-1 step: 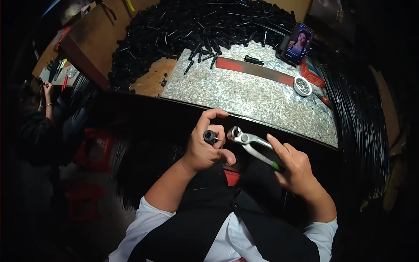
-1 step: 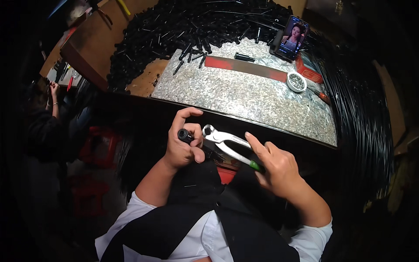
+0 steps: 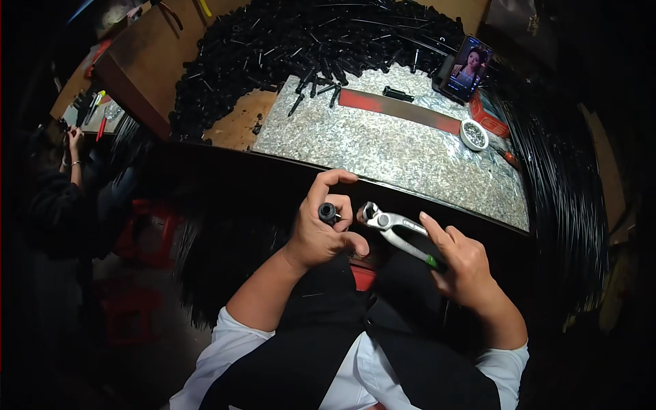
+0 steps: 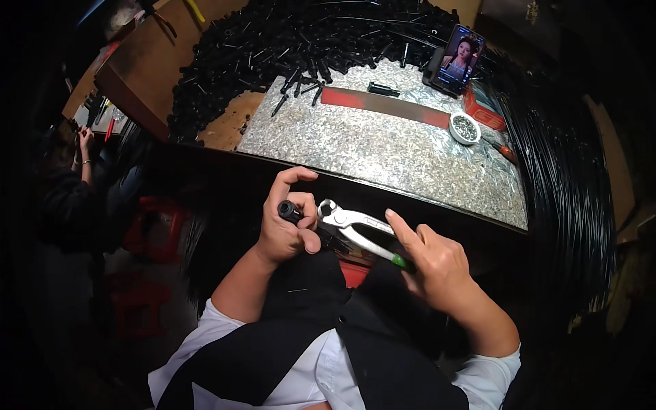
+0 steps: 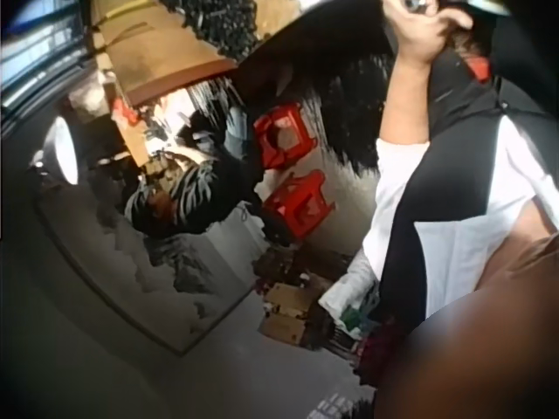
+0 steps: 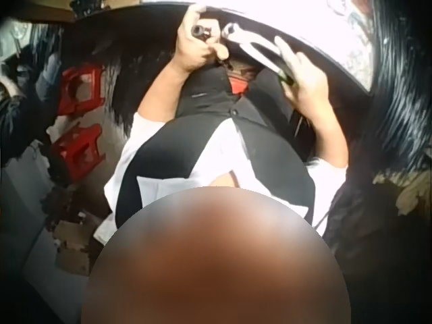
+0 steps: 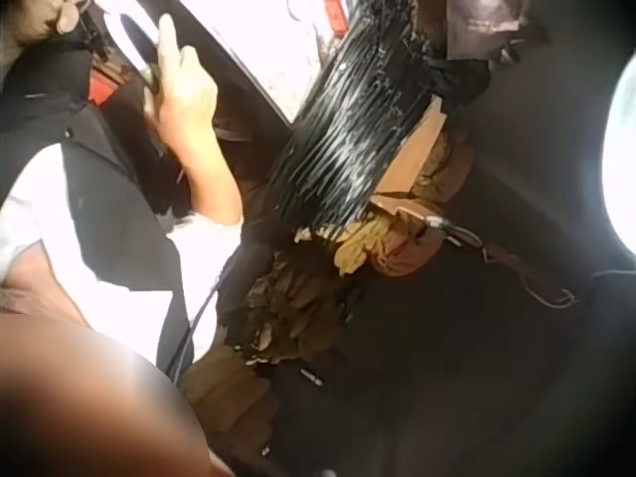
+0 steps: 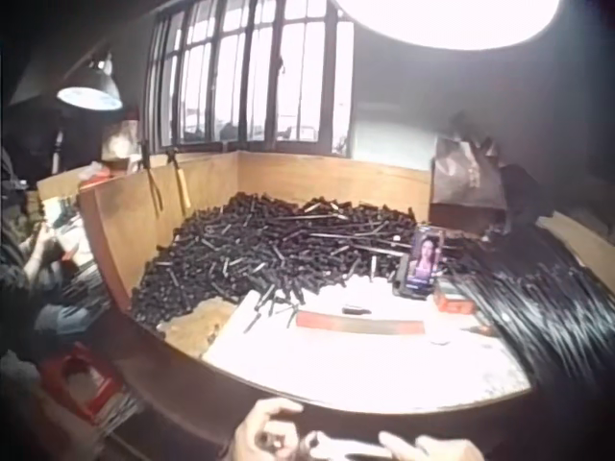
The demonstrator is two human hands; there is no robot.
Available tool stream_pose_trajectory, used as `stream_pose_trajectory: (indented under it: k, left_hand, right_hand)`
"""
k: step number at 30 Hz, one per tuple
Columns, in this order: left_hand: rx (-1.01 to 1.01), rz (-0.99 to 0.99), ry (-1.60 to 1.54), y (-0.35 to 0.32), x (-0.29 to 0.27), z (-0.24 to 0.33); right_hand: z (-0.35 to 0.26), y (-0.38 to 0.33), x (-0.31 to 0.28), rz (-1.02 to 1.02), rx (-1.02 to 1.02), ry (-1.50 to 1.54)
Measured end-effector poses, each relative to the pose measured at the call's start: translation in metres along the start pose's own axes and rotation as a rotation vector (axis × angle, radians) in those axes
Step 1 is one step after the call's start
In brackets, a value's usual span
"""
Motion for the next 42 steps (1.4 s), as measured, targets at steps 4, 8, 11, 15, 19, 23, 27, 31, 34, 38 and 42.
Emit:
stream_pose_trajectory:
  k: [4, 8, 11, 15, 19, 23, 27, 31, 34, 38, 42]
  left_hand:
    - [-0.004, -0.04, 0.164, -0.003, 0.01, 0.006]
    - [-0.085, -0.03, 0.084, -0.003, 0.011, 0.004]
    - [0.017, -0.046, 0.122, -0.003, 0.011, 0.007]
    - [-0.024, -0.018, 0.089, -0.003, 0.017, 0.009]
    - [0.023, 0.002, 0.138, -0.002, 0.018, 0.007]
    - [-0.017, 0.0, 0.122, -0.001, 0.022, 0.007]
    - [0.016, -0.037, 0.144, 0.0, 0.024, 0.01]
    - [0.005, -0.024, 0.131, 0.0, 0.025, 0.007]
    - [0.073, 0.021, 0.206, 0.001, 0.025, 0.007]
    - [0.115, 0.038, 0.241, 0.001, 0.025, 0.003]
    - [0.072, 0.049, 0.197, 0.002, 0.025, 0.0]
  right_hand:
    - [-0.011, -0.001, 0.003, 0.031, -0.069, -0.194]
    - [-0.011, -0.003, 0.007, 0.058, -0.099, -0.246]
    - [-0.01, -0.003, 0.008, 0.094, -0.118, -0.329]
    - [-0.007, -0.002, 0.007, 0.165, -0.15, -0.446]
    - [-0.006, -0.002, 0.005, 0.193, -0.159, -0.461]
    - [-0.004, -0.005, 0.003, 0.233, -0.176, -0.536]
    - [-0.006, -0.006, -0.002, 0.252, -0.185, -0.586]
    - [-0.008, -0.006, -0.004, 0.244, -0.199, -0.607]
    - [-0.009, -0.004, -0.004, 0.187, -0.16, -0.606]
    - [-0.009, -0.003, -0.008, 0.065, -0.057, -0.328]
    - [-0.008, -0.004, -0.005, 0.023, -0.024, -0.294]
Point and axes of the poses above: each hand's wrist, its own y-axis towards the middle knuckle, its own x-axis out of the palm, z = x × y, the point moved 6 cm from there along y, towards the middle knuckle, and after that the axes turned 1 degree about -x, right-handed, at the moved point
